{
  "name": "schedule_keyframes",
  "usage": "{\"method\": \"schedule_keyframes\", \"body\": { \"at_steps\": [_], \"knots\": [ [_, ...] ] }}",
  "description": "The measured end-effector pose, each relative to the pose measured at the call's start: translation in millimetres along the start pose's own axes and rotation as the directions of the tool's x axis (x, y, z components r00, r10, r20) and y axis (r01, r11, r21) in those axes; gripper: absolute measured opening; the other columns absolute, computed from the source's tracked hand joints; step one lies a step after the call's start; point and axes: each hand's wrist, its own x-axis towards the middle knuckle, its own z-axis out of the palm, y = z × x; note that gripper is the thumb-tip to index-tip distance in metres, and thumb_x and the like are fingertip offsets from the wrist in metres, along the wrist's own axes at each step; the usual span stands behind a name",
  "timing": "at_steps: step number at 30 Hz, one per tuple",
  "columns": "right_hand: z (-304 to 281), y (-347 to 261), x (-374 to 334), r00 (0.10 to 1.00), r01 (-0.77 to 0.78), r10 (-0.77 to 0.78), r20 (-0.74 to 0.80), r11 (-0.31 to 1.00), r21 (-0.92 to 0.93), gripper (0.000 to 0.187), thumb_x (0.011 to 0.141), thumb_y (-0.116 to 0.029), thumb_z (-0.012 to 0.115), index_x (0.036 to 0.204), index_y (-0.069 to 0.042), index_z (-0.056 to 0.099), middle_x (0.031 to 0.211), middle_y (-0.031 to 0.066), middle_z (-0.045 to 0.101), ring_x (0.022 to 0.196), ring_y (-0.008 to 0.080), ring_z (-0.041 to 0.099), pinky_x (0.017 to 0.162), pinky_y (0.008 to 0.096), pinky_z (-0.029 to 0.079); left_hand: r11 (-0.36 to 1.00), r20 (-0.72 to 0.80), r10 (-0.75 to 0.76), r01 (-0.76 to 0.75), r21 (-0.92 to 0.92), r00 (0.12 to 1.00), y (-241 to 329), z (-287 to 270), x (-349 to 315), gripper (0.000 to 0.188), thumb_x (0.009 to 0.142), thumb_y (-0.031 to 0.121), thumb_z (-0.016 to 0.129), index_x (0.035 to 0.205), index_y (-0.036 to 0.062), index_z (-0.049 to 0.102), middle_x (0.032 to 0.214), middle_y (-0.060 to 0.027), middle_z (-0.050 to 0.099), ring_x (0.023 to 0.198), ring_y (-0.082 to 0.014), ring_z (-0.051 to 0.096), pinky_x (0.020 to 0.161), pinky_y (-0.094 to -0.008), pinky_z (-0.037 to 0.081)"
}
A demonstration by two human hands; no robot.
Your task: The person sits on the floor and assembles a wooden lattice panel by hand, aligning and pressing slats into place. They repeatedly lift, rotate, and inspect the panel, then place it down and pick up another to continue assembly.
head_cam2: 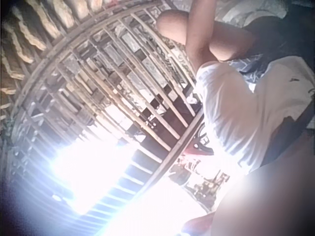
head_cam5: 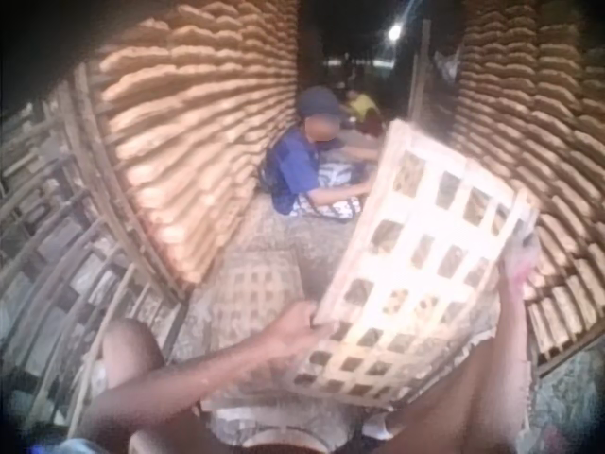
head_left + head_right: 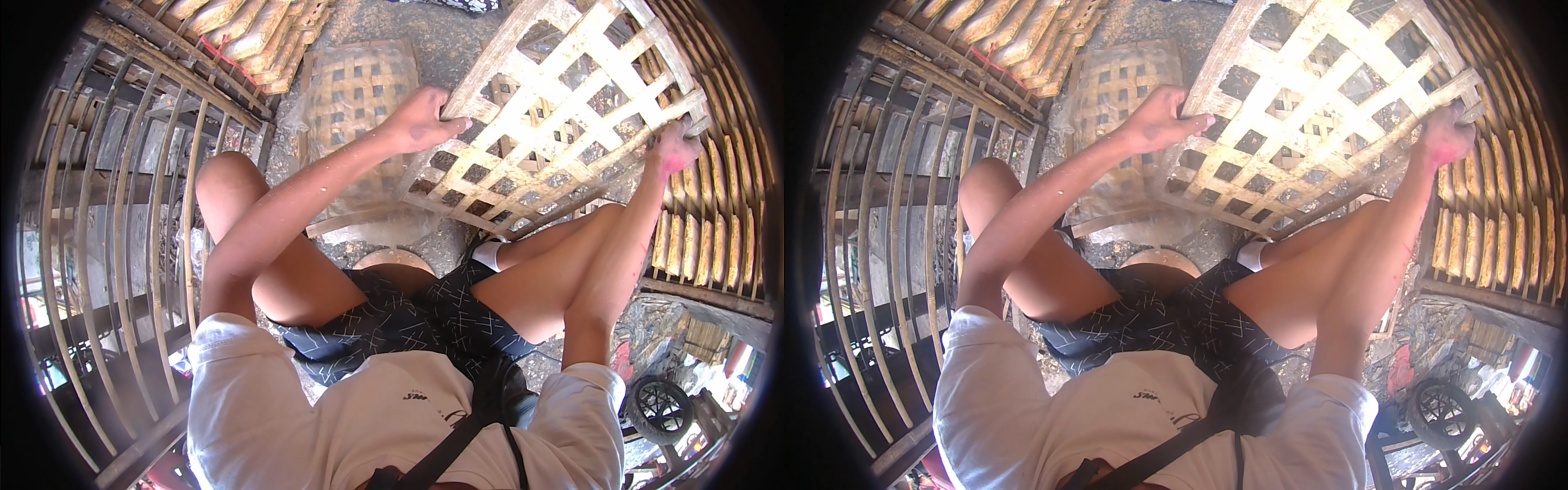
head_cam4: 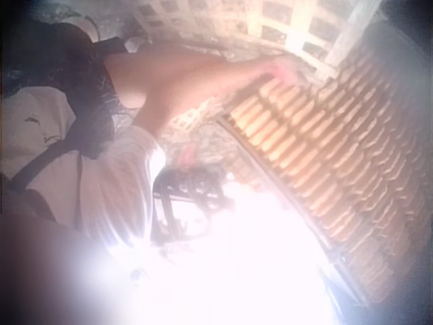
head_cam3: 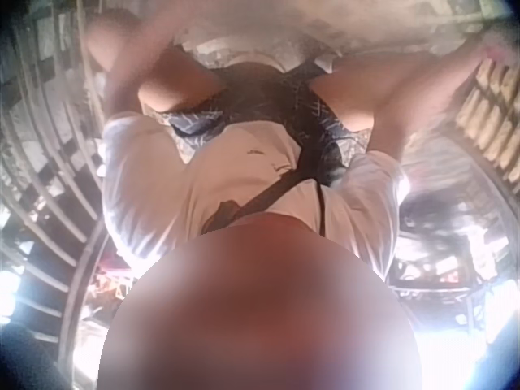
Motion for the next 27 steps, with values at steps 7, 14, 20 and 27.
{"method": "schedule_keyframes", "body": {
  "at_steps": [7, 14, 20, 27],
  "knots": [
    [-2.1, -4.5, -4.1, 0.999, 0.04, -0.04, -0.011, 0.999, -0.014, 0.053, 0.103, -0.036, 0.062, 0.101, 0.017, 0.064, 0.099, 0.0332, 0.072, 0.095, 0.0451, 0.071, 0.094, 0.0528, 0.054, 0.999, -0.029, -0.015, 0.016, 0.042, 0.999, -14.4, 6.5, 9.1, 0.044, 0.092, 0.035, 0.084, 0.113, -0.002, 0.072, 0.084, -0.009, 0.07, 0.065, -0.0172, 0.059, 0.057, -0.0423, 0.051],
    [-15.6, -6.4, -3.4, 0.996, -0.085, 0.084, -0.039, 0.996, -0.019, 0.05, 0.103, -0.036, 0.06, 0.096, 0.013, 0.064, 0.089, 0.0296, 0.072, 0.087, 0.0418, 0.072, 0.091, 0.0511, 0.056, 0.952, -0.142, 0.3, -0.306, -0.024, 0.943, -12.9, -6.1, -13.3, 0.036, 0.104, 0.018, 0.069, 0.133, -0.002, 0.06, 0.09, -0.0108, 0.073, 0.069, -0.0196, 0.065, 0.061, -0.041, 0.053],
    [-13.2, 1.2, 3.8, 0.992, -0.124, 0.124, -0.017, 0.992, -0.014, 0.052, 0.103, -0.037, 0.061, 0.101, 0.015, 0.065, 0.091, 0.0309, 0.072, 0.089, 0.0434, 0.073, 0.092, 0.0526, 0.055, 0.891, 0.005, 0.361, -0.346, 0.293, 0.933, -9.1, -7.2, -20.4, 0.036, 0.108, 0.013, 0.057, 0.138, -0.0024, 0.044, 0.09, -0.0249, 0.071, 0.074, -0.0287, 0.071, 0.066, -0.0447, 0.054],
    [-11.2, 12.0, 13.6, 0.995, -0.094, 0.094, -0.019, 0.995, -0.009, 0.052, 0.102, -0.036, 0.062, 0.1, 0.016, 0.065, 0.089, 0.031, 0.072, 0.09, 0.0431, 0.073, 0.09, 0.0539, 0.054, 0.812, -0.102, 0.535, -0.478, 0.334, 0.838, -6.4, 6.6, -18.2, 0.037, 0.108, 0.013, 0.057, 0.135, -0.0066, 0.042, 0.076, -0.0242, 0.066, 0.061, -0.0326, 0.067, 0.06, -0.0474, 0.052]
  ]
}}
